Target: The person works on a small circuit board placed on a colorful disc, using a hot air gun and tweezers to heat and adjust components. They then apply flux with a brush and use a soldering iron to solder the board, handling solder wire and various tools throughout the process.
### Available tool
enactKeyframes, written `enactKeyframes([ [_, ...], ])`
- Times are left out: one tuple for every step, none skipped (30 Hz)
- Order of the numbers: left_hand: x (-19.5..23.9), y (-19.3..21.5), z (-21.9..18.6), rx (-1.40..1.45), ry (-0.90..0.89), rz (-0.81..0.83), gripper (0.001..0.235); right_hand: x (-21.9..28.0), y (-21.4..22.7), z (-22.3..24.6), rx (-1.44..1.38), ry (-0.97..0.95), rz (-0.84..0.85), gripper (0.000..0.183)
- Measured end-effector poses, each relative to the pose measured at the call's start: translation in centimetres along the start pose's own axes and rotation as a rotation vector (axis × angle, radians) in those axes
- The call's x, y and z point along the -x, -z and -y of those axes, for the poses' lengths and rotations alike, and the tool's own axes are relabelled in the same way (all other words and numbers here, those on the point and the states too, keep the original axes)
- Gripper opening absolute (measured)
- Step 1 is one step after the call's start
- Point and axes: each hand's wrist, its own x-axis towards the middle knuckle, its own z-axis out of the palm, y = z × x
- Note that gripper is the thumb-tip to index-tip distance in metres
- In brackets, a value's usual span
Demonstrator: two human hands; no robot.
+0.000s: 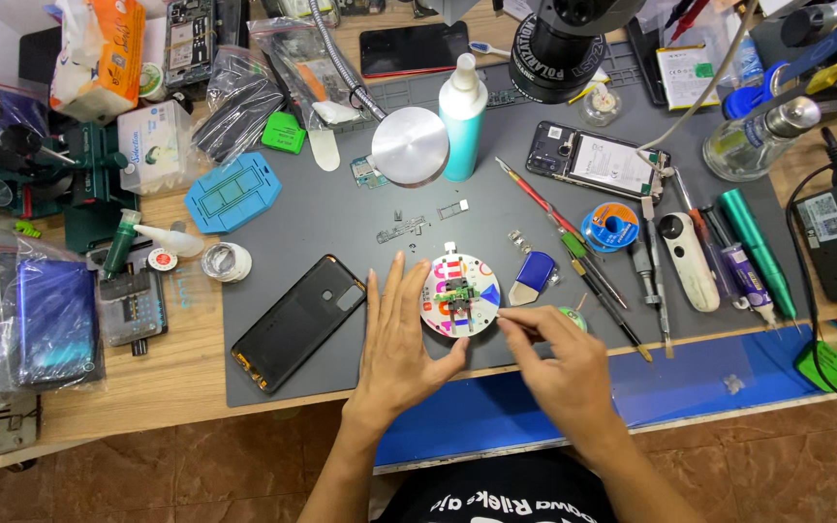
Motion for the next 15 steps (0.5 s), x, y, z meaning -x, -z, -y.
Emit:
enactKeyframes([
  [0.1,0.0,0.1,-0.001,0.001,0.001,0.096,0.2,-1.1,-0.2,-0.002,-0.001,0.001,0.011],
  [0.2,-0.1,0.1,0.009,-0.005,-0.004,0.097,0.5,-2.1,-0.5,-0.001,0.024,-0.041,0.008],
  [0.3,-0.1,0.2,0.020,-0.011,-0.009,0.098,0.7,-3.1,-0.7,-0.001,0.049,-0.082,0.005],
  [0.2,-0.3,0.0,0.020,-0.011,-0.012,0.098,0.7,-3.6,-1.4,-0.001,0.052,-0.081,0.005],
  [0.1,-0.4,-0.1,0.048,0.009,-0.054,0.099,0.6,-4.1,-2.0,0.028,0.063,-0.120,0.008],
  [0.1,-0.5,-0.2,0.076,0.031,-0.096,0.099,0.6,-4.6,-2.7,0.057,0.074,-0.158,0.012],
  [0.1,-0.5,-0.1,0.076,0.033,-0.099,0.099,0.5,-4.8,-2.7,0.057,0.077,-0.156,0.012],
  [0.1,-0.5,-0.1,0.079,0.036,-0.096,0.098,0.4,-4.9,-2.8,0.068,0.084,-0.149,0.012],
  [0.1,-0.5,0.0,0.082,0.039,-0.093,0.097,0.3,-4.9,-2.9,0.080,0.092,-0.142,0.012],
  [0.1,-0.5,0.0,0.085,0.039,-0.095,0.097,0.2,-5.1,-3.1,0.082,0.093,-0.141,0.012],
  [0.1,-0.6,0.1,0.078,0.037,-0.096,0.097,0.2,-5.2,-3.3,0.094,0.095,-0.132,0.011],
  [0.1,-0.6,0.1,0.071,0.035,-0.096,0.097,0.2,-5.3,-3.4,0.105,0.093,-0.123,0.011],
  [0.2,-0.7,0.1,0.074,0.036,-0.096,0.097,0.2,-5.2,-3.2,0.107,0.093,-0.121,0.011],
  [0.2,-0.7,0.2,0.070,0.036,-0.097,0.097,0.2,-5.2,-3.0,0.102,0.074,-0.098,0.010],
  [0.2,-0.7,0.2,0.065,0.036,-0.098,0.097,0.2,-5.1,-2.8,0.097,0.056,-0.075,0.010],
])
